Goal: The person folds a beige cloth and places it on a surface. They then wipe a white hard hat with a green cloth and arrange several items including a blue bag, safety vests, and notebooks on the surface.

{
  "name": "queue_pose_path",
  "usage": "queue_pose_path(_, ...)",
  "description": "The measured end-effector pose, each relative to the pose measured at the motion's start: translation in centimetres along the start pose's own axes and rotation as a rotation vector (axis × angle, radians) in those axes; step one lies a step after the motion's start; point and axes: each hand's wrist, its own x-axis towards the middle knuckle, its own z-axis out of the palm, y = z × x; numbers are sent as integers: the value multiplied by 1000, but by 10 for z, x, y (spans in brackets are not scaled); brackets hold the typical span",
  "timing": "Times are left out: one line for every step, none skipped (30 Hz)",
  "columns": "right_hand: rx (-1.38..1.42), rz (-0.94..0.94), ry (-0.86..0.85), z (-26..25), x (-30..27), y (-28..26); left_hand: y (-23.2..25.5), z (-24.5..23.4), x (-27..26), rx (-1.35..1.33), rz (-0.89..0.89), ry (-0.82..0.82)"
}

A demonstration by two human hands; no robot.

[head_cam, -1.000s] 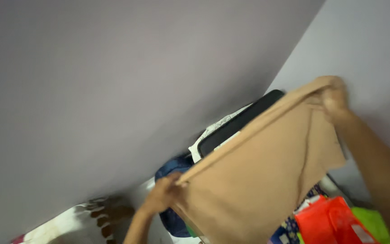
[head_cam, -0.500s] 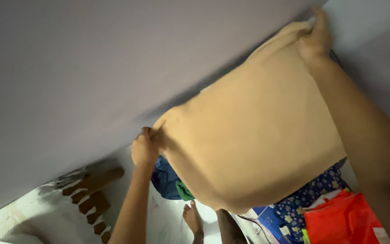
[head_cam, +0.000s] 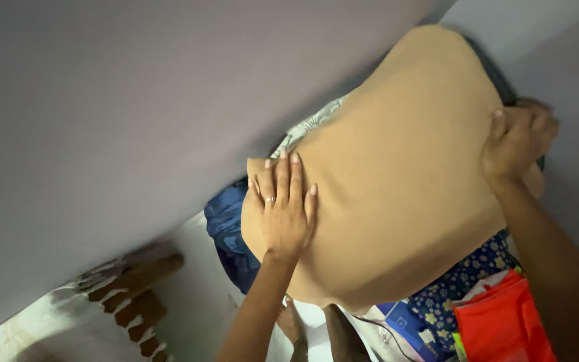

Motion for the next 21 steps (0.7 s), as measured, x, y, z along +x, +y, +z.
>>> queue_pose_path(-51,9,8,6,-4,10,2,1,0,-7,-3,-1)
queue_pose_path(-102,17,15,12,-2,19,4,2,-1,15,-8,3)
queue_pose_path(-100,60,16,14,-1,27,6,3,-1,33,-8,10)
queue_pose_path(-97,103,17,14,2,34,8,4,-1,51,-8,16)
queue_pose_path(-35,181,10,9,7,42,9,5,0,47,-11,19)
queue_pose_path(6,174,-9,3,11,48,9,6,0,43,-15,22)
queue_pose_path(49,178,-33,-3,9,51,9,6,-1,37,-20,27)
queue_pose_path(71,98,-70,-14,10,56,9,6,-2,50,-14,18)
queue_pose_path(60,65,-104,-23,8,58,8,7,-1,60,-9,13)
queue_pose_path(51,31,-138,-33,7,60,8,7,0,71,-5,8)
queue_pose_path(13,44,-171,-47,-4,62,6,6,0,49,-1,1)
queue_pose_path(-27,76,-222,-55,-12,64,5,5,0,26,2,-7)
queue_pose_path(-66,106,-276,-62,-20,67,5,5,1,5,5,-15)
queue_pose_path(-107,157,-348,-65,-24,72,6,5,1,3,-5,-26)
queue_pose_path(-147,209,-421,-67,-30,78,6,7,1,4,-15,-39)
queue_pose_path(-192,188,-369,-71,-37,83,6,8,1,4,-24,-51)
queue_pose_path(-236,168,-318,-75,-45,86,6,10,1,19,-18,-37)
queue_pose_path(-280,148,-267,-78,-51,86,6,12,0,34,-12,-22)
queue_pose_path(-305,109,-207,-79,-56,82,5,14,-1,47,-1,-8)
queue_pose_path(-329,70,-147,-79,-61,74,6,15,-4,124,18,34)
queue_pose_path(-337,23,-111,-79,-62,64,9,17,-6,198,37,81)
